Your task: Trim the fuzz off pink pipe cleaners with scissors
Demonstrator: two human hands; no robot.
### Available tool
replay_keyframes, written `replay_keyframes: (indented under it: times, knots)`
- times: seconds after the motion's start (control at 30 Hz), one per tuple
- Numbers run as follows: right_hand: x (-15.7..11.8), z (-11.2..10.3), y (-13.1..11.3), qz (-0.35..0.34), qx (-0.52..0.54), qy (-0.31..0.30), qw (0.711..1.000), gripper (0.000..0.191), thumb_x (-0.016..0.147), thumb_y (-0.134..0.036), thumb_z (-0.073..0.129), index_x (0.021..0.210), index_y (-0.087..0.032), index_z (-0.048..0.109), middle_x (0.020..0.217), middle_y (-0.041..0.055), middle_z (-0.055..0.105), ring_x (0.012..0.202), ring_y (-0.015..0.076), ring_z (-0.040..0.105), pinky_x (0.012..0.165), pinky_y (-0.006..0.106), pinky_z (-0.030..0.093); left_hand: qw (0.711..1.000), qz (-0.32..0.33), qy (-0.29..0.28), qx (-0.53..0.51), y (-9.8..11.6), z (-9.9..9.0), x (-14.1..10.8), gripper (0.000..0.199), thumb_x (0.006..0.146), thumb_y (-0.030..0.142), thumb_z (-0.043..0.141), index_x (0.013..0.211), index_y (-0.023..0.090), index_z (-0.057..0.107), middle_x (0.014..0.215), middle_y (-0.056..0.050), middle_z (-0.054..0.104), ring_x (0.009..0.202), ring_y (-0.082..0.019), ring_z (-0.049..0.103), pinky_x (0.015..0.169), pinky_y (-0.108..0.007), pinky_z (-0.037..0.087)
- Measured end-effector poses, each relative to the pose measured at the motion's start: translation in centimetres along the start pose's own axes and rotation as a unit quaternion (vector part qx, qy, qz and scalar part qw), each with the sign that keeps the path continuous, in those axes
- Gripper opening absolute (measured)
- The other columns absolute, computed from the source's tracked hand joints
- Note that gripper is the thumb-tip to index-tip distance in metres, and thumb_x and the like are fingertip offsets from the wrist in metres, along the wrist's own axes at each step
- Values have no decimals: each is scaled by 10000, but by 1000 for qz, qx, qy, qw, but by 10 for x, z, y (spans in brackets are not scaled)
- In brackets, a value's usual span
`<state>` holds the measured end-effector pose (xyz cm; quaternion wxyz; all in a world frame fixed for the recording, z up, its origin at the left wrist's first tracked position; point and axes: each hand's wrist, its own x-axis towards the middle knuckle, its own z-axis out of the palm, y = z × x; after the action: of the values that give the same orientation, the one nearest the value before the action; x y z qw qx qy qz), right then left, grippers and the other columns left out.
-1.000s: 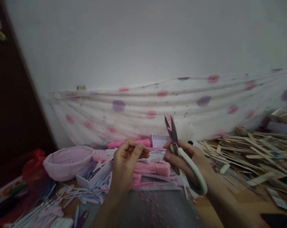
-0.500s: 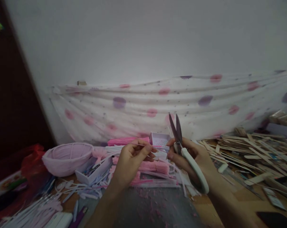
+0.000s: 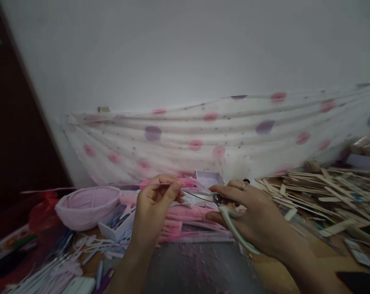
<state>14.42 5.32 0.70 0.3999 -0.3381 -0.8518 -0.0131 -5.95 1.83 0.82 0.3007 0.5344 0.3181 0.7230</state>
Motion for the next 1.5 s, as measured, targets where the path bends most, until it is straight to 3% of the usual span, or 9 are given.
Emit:
replay_keyframes:
  times: [0.27, 0.63, 0.93, 1.2, 1.33, 1.5]
  knots:
    - [-4, -2, 2, -44, -59, 31, 997, 423, 779, -566, 630, 1025, -230, 704, 818, 58, 649, 715, 205, 601, 625, 316, 423, 999, 27, 25, -17, 4, 6, -4, 101, 767, 252, 700, 712, 173, 672, 788, 16, 613, 586, -56, 558, 559, -170, 482]
    - [-2, 0, 1, -66, -28, 40, 997, 337, 802, -471, 640, 995, -205, 716, 772, 58, 654, 654, 172, 585, 577, 281, 403, 997, 18, 53, -49, 2, 12, -6, 140, 754, 260, 714, 692, 164, 634, 775, 26, 604, 564, -47, 549, 544, -161, 473]
    - [-1, 0, 3, -82, -36, 40, 995, 301, 808, -477, 637, 927, -212, 716, 681, 29, 624, 594, 140, 544, 546, 259, 355, 997, 23, 58, -43, 4, 11, -6, 156, 738, 268, 723, 676, 163, 626, 755, 24, 600, 543, -50, 539, 532, -173, 464]
    - [-2, -1, 5, -94, -25, 50, 994, 389, 786, -566, 627, 886, -200, 717, 667, 24, 617, 576, 133, 539, 538, 259, 347, 998, 30, 52, -36, 3, 11, -5, 150, 758, 255, 703, 674, 164, 617, 750, 26, 586, 553, -55, 538, 540, -181, 459]
    - [1, -5, 5, -27, 25, 68, 997, 346, 752, -516, 683, 856, -187, 713, 614, 3, 589, 538, 126, 513, 517, 253, 358, 998, 27, 46, -21, 2, 9, -4, 134, 774, 256, 686, 701, 165, 619, 728, 24, 584, 565, -64, 534, 554, -186, 450]
    - [3, -7, 4, 107, 225, 16, 968, 322, 699, -431, 729, 901, -184, 683, 567, -45, 500, 497, 98, 430, 441, 218, 319, 1000, -14, 22, -3, 0, 14, -7, 146, 787, 263, 665, 696, 159, 618, 645, 23, 567, 576, -81, 526, 561, -195, 447]
